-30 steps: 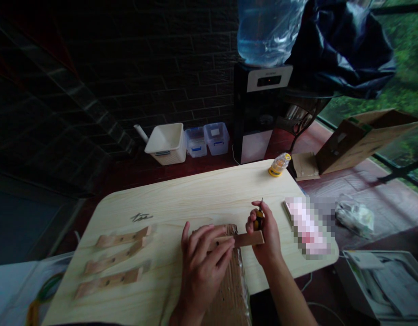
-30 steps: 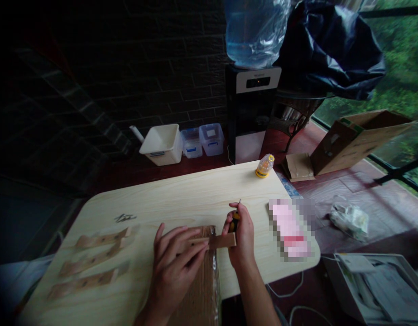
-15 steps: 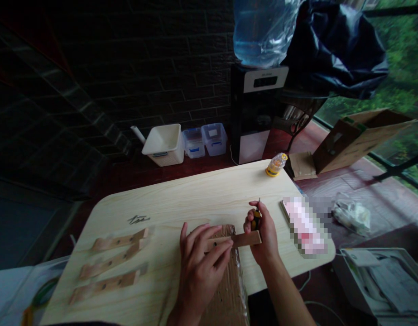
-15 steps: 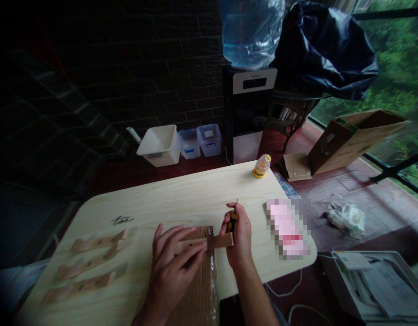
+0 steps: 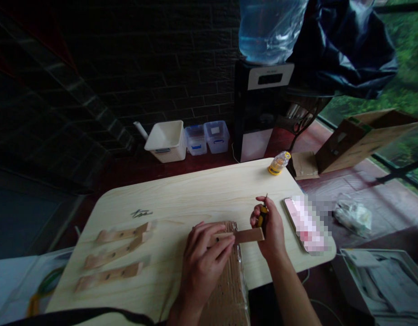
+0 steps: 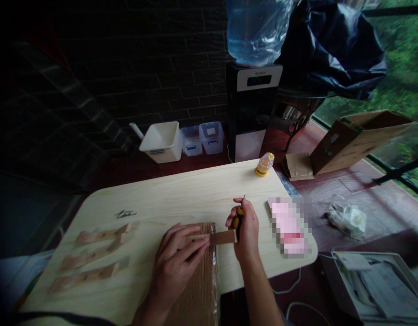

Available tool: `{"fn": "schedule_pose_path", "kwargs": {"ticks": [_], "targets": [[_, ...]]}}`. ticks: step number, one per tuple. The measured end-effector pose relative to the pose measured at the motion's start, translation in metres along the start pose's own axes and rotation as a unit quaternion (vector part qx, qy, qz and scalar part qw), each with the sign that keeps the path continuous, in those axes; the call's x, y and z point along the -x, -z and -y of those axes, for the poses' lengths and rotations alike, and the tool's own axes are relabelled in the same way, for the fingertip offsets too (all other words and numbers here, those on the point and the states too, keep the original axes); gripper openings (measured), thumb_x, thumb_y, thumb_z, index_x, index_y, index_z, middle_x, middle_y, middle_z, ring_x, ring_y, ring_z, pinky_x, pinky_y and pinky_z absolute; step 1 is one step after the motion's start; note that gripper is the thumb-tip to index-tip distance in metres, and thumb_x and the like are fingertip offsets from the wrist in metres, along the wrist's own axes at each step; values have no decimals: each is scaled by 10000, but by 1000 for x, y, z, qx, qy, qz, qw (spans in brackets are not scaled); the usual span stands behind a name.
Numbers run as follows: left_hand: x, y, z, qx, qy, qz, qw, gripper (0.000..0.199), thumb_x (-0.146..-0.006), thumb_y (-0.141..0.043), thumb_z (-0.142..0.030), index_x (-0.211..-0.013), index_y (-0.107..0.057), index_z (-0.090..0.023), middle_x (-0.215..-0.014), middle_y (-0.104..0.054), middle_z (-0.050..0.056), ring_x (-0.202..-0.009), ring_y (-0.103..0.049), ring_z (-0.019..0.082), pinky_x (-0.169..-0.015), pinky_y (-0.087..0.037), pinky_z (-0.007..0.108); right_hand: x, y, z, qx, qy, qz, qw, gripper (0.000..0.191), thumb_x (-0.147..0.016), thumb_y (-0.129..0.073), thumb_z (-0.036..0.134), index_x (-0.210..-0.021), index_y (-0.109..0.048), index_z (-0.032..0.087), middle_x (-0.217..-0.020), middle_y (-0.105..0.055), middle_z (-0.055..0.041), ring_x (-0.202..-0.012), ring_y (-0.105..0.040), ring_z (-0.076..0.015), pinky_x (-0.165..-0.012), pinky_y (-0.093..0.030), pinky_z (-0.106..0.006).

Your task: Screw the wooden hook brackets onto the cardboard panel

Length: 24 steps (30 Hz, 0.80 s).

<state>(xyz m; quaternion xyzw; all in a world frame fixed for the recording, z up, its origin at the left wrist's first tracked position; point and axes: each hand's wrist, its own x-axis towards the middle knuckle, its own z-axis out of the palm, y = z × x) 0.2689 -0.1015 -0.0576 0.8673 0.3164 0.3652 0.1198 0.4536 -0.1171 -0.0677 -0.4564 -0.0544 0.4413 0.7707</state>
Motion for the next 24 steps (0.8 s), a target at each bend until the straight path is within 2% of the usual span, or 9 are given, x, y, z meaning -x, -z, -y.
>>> {"fn": "schedule_pose_path", "kwargs": {"ticks": [4,10,13,18,21,24], "targets": [[2,0,0,7,8,-5,1000,253,-845,-727,-117,-1027,-735,-292,-1138,-673,26,-1078,-614,218,-985,-523,486,0,4,6,1,27,2,1000,333,-819,-684,528,-955,-635,227,-632,-544,64,-488,-509,-88,-443,-389,-207],[0,1,-3,2,18,-12,1000,307,-851,-722,-129,-1105,-703,-299,-1105,-686,21,-1053,-626,217,-963,-548,486,3,4,3,36,28,21,999,353,-833,-666,549,-962,-643,221,-629,-551,55,-490,-504,-93,-454,-388,-215],[0,1,-6,11,32,-17,999,351,-850,-727,-156,-1165,-675,-301,-1152,-668,41,-1088,-626,230,-959,-562,479,4,5,2,52,34,28,998,355,-848,-655,550,-967,-649,216,-630,-563,48,-501,-509,-96,-463,-387,-213],[7,10,-2,73,112,-16,991,519,-823,-762,-238,-1305,-571,-272,-1312,-596,91,-1203,-605,251,-1013,-549,451,5,7,3,48,38,27,998,345,-857,-654,543,-960,-654,214,-638,-571,41,-516,-514,-98,-468,-382,-210],[13,17,7,131,174,9,976,631,-806,-779,-253,-1369,-494,-262,-1240,-652,71,-1103,-664,215,-988,-563,412,5,8,3,45,37,25,998,341,-856,-659,541,-959,-659,216,-646,-574,39,-529,-517,-99,-474,-386,-208],[12,22,17,164,209,45,963,591,-805,-779,-252,-1335,-517,-263,-1155,-698,40,-1045,-686,188,-956,-569,373,5,7,3,42,33,25,998,338,-858,-662,534,-968,-665,215,-649,-573,40,-548,-521,-99,-480,-385,-200]]}}
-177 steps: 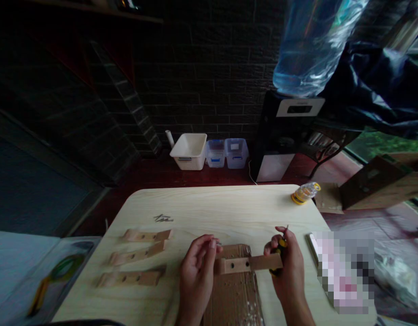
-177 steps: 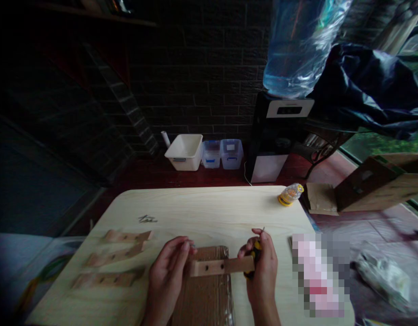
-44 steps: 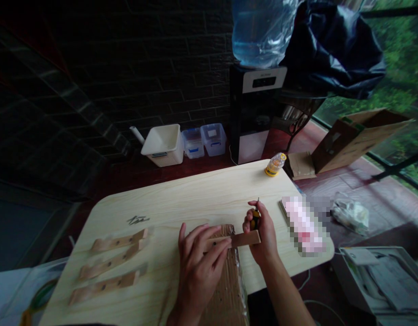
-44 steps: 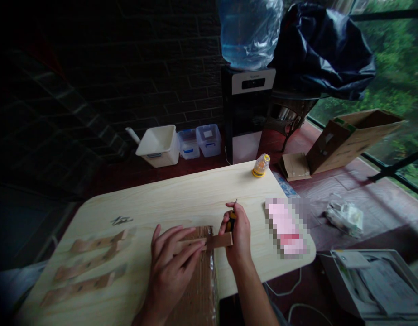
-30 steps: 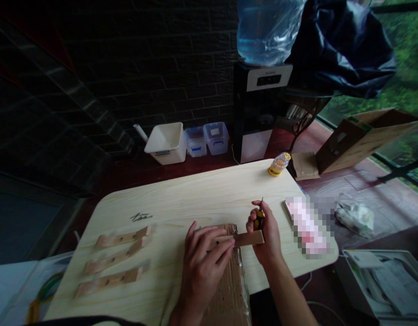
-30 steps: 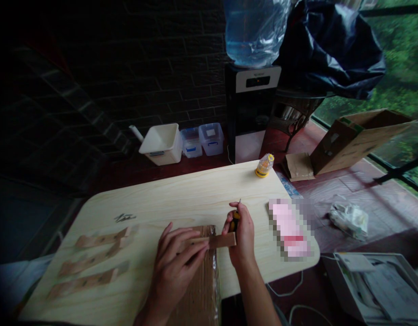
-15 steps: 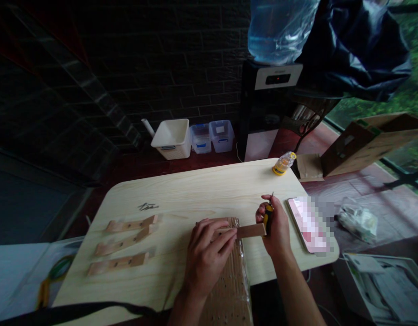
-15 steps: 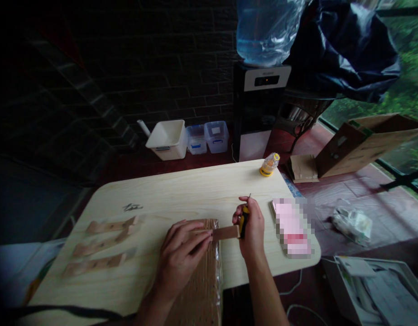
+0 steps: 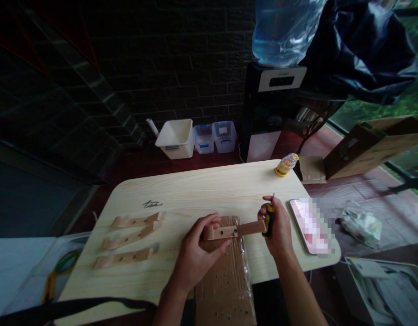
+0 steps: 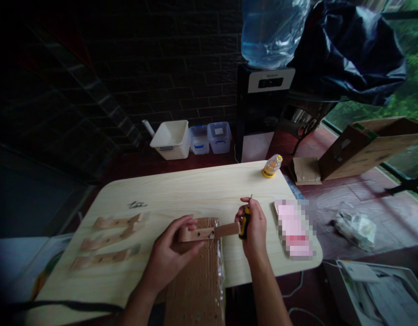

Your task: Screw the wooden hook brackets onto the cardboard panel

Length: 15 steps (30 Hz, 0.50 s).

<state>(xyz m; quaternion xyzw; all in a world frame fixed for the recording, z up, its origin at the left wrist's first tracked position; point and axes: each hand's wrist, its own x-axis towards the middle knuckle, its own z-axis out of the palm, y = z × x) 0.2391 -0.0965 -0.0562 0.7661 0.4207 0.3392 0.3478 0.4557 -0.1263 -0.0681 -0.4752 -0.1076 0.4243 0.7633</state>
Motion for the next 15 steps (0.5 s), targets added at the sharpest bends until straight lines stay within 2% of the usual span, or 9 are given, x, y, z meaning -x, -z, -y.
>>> {"fn": "schedule_pose_path", "kwargs": {"ticks": [3,5,7,9,13,15], "targets": [[-12,4,1,12,4,48,999,512,-777,-797,-230,-1245,-592,-257,-1097,-716,34,-976,-694,181,-886,-582,357,1,-1,-1,-1,-2,-2,1000,338,-856,-664,528,-974,-669,212,-654,-573,41,-553,-525,-100,-480,-384,-199],[-21,7,-2,0,-15,93,996,438,-742,-821,-216,-1146,-658,-260,-1047,-723,37,-940,-691,195,-853,-582,380,1,-1,-1,2,-2,-4,1000,342,-854,-664,530,-973,-670,210,-655,-576,40,-555,-527,-101,-483,-388,-202],[-30,11,-7,-24,-38,136,990,340,-721,-834,-208,-1030,-707,-271,-1012,-728,34,-937,-682,213,-857,-570,414,1,-1,-2,6,-4,-5,1000,350,-848,-666,536,-972,-670,209,-652,-579,40,-551,-527,-102,-482,-390,-204],[-35,16,-12,-32,-47,166,984,320,-711,-835,-196,-997,-721,-284,-1021,-731,27,-953,-677,218,-877,-558,427,2,-2,-3,6,-7,-8,1000,358,-840,-670,542,-971,-668,209,-646,-578,42,-543,-523,-102,-477,-387,-204],[-39,24,-22,-21,-41,166,985,470,-713,-808,-178,-1150,-675,-290,-1112,-715,38,-982,-680,213,-860,-564,388,3,-7,-6,7,-9,-7,1000,356,-852,-653,545,-980,-663,212,-636,-570,47,-515,-510,-98,-465,-378,-208],[-40,24,-28,-46,-56,156,985,443,-726,-782,-173,-1138,-675,-297,-1093,-717,30,-964,-683,214,-826,-567,375,3,-9,-7,12,-10,2,1000,355,-861,-642,544,-985,-661,212,-638,-572,46,-508,-509,-97,-466,-380,-211]]}}
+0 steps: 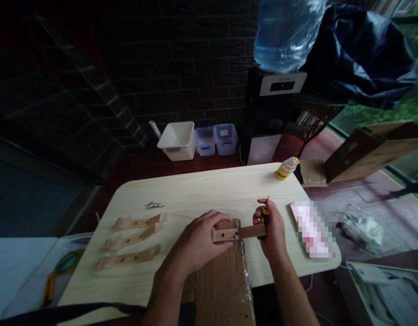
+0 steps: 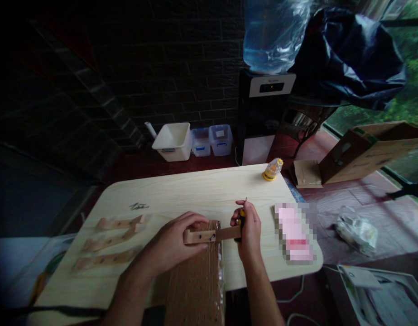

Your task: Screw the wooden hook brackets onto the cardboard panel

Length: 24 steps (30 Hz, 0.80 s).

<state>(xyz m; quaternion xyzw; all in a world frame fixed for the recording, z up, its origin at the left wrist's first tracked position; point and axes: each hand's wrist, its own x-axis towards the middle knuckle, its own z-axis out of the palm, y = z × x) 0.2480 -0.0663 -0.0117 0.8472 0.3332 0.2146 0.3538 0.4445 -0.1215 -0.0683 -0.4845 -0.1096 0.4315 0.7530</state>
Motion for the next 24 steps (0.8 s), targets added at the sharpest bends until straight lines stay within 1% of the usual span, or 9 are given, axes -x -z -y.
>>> {"fn": "schedule_pose_path", "kwargs": {"ticks": [3,6,12,16,20,24], "targets": [[-5,-3,-8,-61,-32,11,998,287,-746,-759,-160,-987,-718,-310,-1000,-732,-1,-924,-683,216,-804,-556,374,1,-3,-1,4,-4,6,1000,362,-852,-647,552,-980,-660,213,-639,-575,46,-510,-513,-95,-476,-391,-212],[-8,-8,-11,-96,-43,20,994,193,-753,-764,-156,-865,-740,-311,-918,-737,-24,-895,-682,208,-795,-546,362,3,-3,-1,3,-2,-2,1000,363,-842,-652,558,-976,-657,222,-635,-571,51,-507,-513,-96,-476,-391,-214],[-7,-18,-9,-119,-63,-25,991,187,-779,-749,-150,-842,-754,-326,-862,-735,-36,-847,-674,194,-774,-538,359,3,-3,-1,5,-15,-2,1000,377,-820,-665,575,-957,-651,225,-627,-571,55,-492,-505,-94,-462,-387,-214],[-9,-21,-9,-123,-54,-26,991,206,-773,-738,-124,-831,-745,-321,-841,-724,-43,-830,-661,191,-754,-535,359,2,-3,-2,0,-11,4,1000,352,-850,-654,556,-964,-650,222,-634,-568,53,-508,-508,-90,-473,-393,-204],[-10,-22,-8,-121,-58,-39,990,183,-764,-740,-125,-810,-736,-302,-830,-713,-34,-808,-647,188,-730,-527,357,1,-3,-3,-3,-16,2,1000,364,-838,-661,565,-956,-652,221,-632,-566,53,-502,-502,-92,-463,-391,-206],[-8,-24,-6,-124,-53,-40,990,194,-757,-746,-120,-831,-735,-300,-867,-714,-34,-844,-640,194,-765,-522,379,0,-4,-4,4,-16,2,1000,373,-827,-663,574,-953,-653,222,-626,-568,52,-498,-509,-95,-460,-393,-208]]}}
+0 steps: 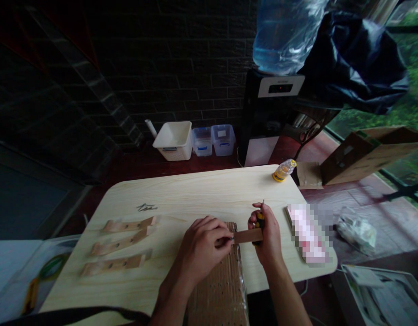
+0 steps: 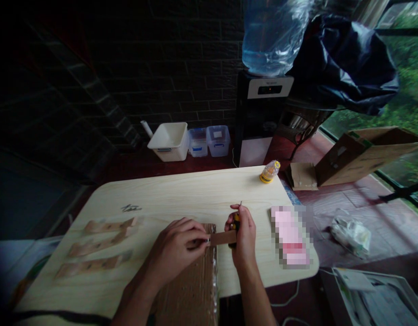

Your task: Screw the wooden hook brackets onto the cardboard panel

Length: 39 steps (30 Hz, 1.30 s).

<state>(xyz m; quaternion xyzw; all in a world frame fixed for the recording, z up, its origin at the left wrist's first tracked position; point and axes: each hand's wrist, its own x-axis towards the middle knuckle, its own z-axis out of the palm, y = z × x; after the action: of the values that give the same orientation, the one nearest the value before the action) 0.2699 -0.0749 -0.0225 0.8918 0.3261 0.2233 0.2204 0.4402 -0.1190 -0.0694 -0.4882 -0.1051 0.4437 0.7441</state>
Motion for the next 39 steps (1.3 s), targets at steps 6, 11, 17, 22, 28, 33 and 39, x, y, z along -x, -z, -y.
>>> {"fn": "schedule_pose_path", "kwargs": {"ticks": [6,11,17,22,28,33,39], "targets": [[2,0,0,-10,-9,-3,1000,186,-768,-739,-127,-838,-731,-299,-884,-714,-30,-860,-636,202,-785,-509,398,2,-2,2,-12,-2,1,1000,347,-836,-667,549,-946,-658,220,-630,-562,49,-511,-505,-91,-468,-398,-199],[0,1,0,-23,-12,0,1000,184,-770,-739,-122,-839,-729,-292,-906,-720,-31,-877,-632,201,-824,-489,416,2,-3,1,-9,-3,-2,1000,355,-829,-669,554,-945,-657,219,-633,-560,47,-501,-501,-91,-456,-393,-201],[-2,3,-4,-45,-13,-3,999,163,-777,-748,-147,-823,-728,-302,-887,-722,-58,-872,-636,186,-1055,-362,545,2,-4,1,-16,-7,-10,1000,330,-827,-677,534,-935,-659,222,-629,-556,52,-507,-495,-90,-461,-394,-199],[-4,3,-10,-56,-6,-3,998,138,-803,-730,-158,-787,-722,-295,-855,-724,-61,-866,-624,187,-1101,-304,564,1,-3,1,-15,-2,-7,1000,336,-836,-667,537,-951,-661,221,-639,-558,54,-517,-497,-88,-473,-401,-198],[-4,-2,-2,-29,4,38,999,121,-833,-705,-173,-856,-733,-289,-866,-731,-41,-871,-614,197,-868,-464,418,0,-1,0,-10,-4,3,1000,357,-848,-647,551,-965,-648,214,-642,-563,54,-515,-505,-90,-474,-405,-198],[-2,-3,1,-14,13,43,999,129,-835,-700,-167,-871,-735,-286,-887,-729,-34,-883,-612,198,-806,-477,374,-2,1,0,14,13,8,1000,359,-869,-623,551,-974,-650,209,-647,-563,48,-536,-518,-96,-487,-402,-200],[-2,-2,0,1,17,42,999,138,-836,-696,-162,-876,-744,-285,-898,-730,-30,-886,-616,192,-806,-485,367,-4,17,15,87,89,-36,992,351,-901,-584,548,-1000,-645,217,-677,-546,46,-521,-481,-89,-442,-355,-192]]}}
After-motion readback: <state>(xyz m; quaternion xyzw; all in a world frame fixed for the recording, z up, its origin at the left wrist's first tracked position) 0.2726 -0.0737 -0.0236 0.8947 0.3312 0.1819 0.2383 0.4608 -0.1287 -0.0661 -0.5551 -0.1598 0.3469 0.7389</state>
